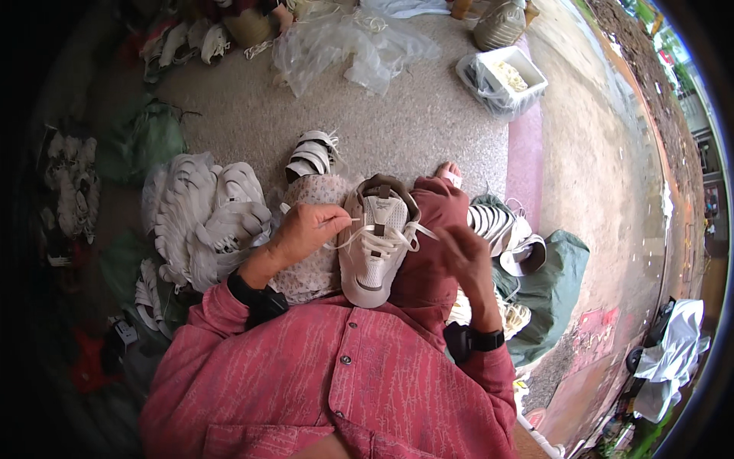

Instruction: Thread laces into the eyelets of shoe uppers during manufacturing.

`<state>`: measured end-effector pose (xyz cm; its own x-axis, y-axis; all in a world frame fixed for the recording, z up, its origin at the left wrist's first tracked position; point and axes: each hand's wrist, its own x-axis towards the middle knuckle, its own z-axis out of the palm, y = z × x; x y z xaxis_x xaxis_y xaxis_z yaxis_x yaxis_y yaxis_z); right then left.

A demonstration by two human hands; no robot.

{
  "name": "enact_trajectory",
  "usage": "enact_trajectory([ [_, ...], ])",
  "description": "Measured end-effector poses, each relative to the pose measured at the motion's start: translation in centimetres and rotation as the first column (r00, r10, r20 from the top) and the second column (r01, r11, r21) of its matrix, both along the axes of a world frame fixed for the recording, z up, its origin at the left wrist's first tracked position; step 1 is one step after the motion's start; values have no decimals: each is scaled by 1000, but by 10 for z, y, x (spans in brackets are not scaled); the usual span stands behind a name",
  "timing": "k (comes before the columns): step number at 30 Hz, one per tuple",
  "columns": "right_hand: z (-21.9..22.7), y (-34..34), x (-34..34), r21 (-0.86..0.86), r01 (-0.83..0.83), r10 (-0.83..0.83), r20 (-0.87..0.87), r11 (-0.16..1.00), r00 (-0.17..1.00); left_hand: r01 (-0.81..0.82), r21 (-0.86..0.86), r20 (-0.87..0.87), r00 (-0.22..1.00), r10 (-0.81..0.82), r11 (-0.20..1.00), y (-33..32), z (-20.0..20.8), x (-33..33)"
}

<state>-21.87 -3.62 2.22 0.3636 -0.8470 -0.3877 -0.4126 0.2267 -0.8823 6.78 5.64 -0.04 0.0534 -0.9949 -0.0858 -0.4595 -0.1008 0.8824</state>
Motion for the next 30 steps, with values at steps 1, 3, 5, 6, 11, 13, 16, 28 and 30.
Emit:
enact_trajectory([
  [1, 6, 5, 18, 41, -46, 44, 55, 998, 998, 11, 7, 41, 999, -11, 1000, -1, 1, -1],
  [3, 15, 11, 43, 79, -101, 92, 113, 992, 989, 18, 14, 55, 998, -19, 1000, -1, -1, -3],
  [5, 24, 13, 57, 133, -294, 280, 116, 947, 953, 32, 17, 63, 997, -33, 999, -2, -3, -5],
  [6, 24, 13, 62, 131, -295, 281, 116, 947, 953, 31, -8, 50, 998, -30, 999, -3, -4, -7],
  [11, 20, 12, 74, 199, -448, 435, 110, 871, 894, 39, -70, 58, 998, -35, 997, -6, -7, -6],
  [13, 24, 12, 77, 214, -450, 440, 94, 867, 893, 20, -87, 69, 998, -14, 996, -6, -5, -5],
  [16, 27, 16, 79, 288, -410, 372, 178, 866, 911, 63, -216, 132, 991, -35, 974, -9, -18, -11],
  [28, 15, -42, 75, -650, -536, 429, -336, 538, 838, 360, -125, 81, 932, -353, 924, -52, 12, 34],
  [30, 11, -50, 83, -645, -562, 477, -328, 518, 815, 519, -20, -42, 854, -519, 855, -60, 8, 35],
])
